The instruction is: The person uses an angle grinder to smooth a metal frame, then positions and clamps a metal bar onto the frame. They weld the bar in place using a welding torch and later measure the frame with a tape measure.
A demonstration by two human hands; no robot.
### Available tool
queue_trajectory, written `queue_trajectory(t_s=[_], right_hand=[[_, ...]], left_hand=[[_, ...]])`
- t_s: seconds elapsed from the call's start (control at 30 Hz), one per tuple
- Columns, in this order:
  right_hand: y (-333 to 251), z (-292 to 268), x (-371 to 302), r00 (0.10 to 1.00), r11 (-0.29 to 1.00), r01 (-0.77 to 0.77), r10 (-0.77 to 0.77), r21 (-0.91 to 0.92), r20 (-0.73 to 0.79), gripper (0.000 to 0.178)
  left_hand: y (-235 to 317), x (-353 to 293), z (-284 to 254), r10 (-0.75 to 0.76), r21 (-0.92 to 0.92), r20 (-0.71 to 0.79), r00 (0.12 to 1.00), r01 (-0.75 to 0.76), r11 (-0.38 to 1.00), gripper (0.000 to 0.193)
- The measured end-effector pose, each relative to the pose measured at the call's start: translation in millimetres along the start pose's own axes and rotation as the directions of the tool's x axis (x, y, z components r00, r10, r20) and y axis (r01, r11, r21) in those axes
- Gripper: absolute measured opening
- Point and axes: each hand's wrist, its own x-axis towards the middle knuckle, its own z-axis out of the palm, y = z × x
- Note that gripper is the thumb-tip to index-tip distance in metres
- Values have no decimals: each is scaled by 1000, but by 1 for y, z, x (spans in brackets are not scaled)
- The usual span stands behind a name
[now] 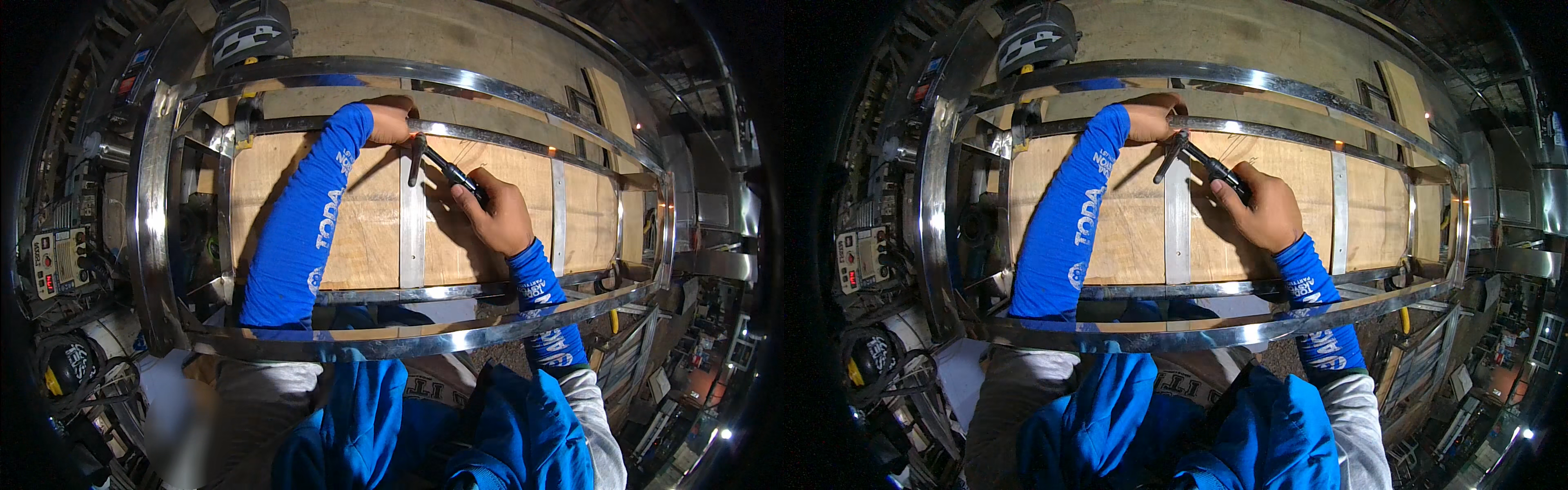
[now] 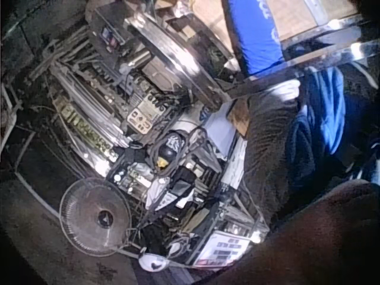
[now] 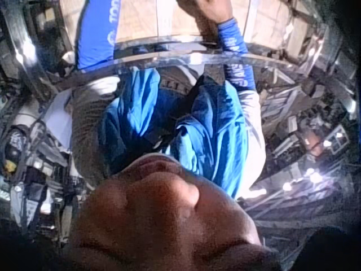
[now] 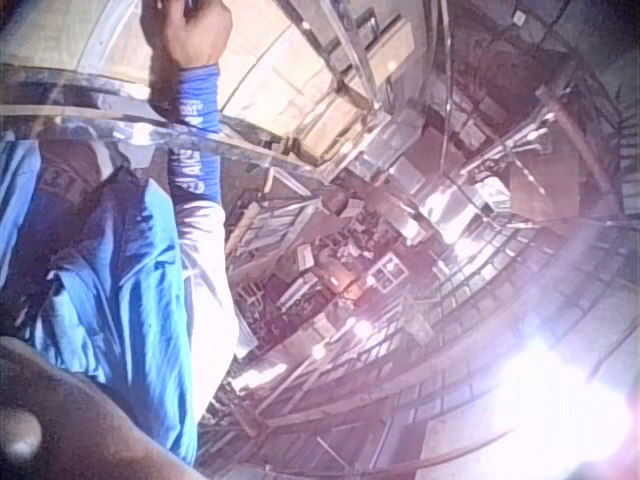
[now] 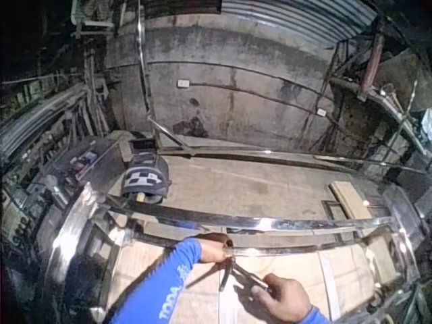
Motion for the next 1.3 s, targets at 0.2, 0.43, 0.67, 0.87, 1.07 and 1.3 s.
queue_trajectory(t_s=[0.2,0.43,0.67,0.87,1.07,1.3], right_hand=[[-4,-2,-12,995,995,96,-95,5,-34,38],[-1,-1,-10,992,992,124,-124,-12,-15,33],[-4,7,2,991,991,132,-132,-9,-33,40],[-2,10,6,996,996,87,-87,4,-31,41],[-9,13,9,991,989,132,-132,60,-3,37],[-6,11,5,998,997,64,-64,53,-2,36]], left_hand=[[-14,0,3,156,107,-92,984,-146,984,71],[-21,-4,-8,150,-16,82,985,-149,989,80],[-24,-12,-12,88,-46,53,995,-86,995,82],[-29,-5,-9,109,-279,-5,994,-106,954,65],[-71,15,-1,-115,-622,-228,967,-53,782,39],[-23,-7,-3,-167,-603,-194,967,17,798,37]])
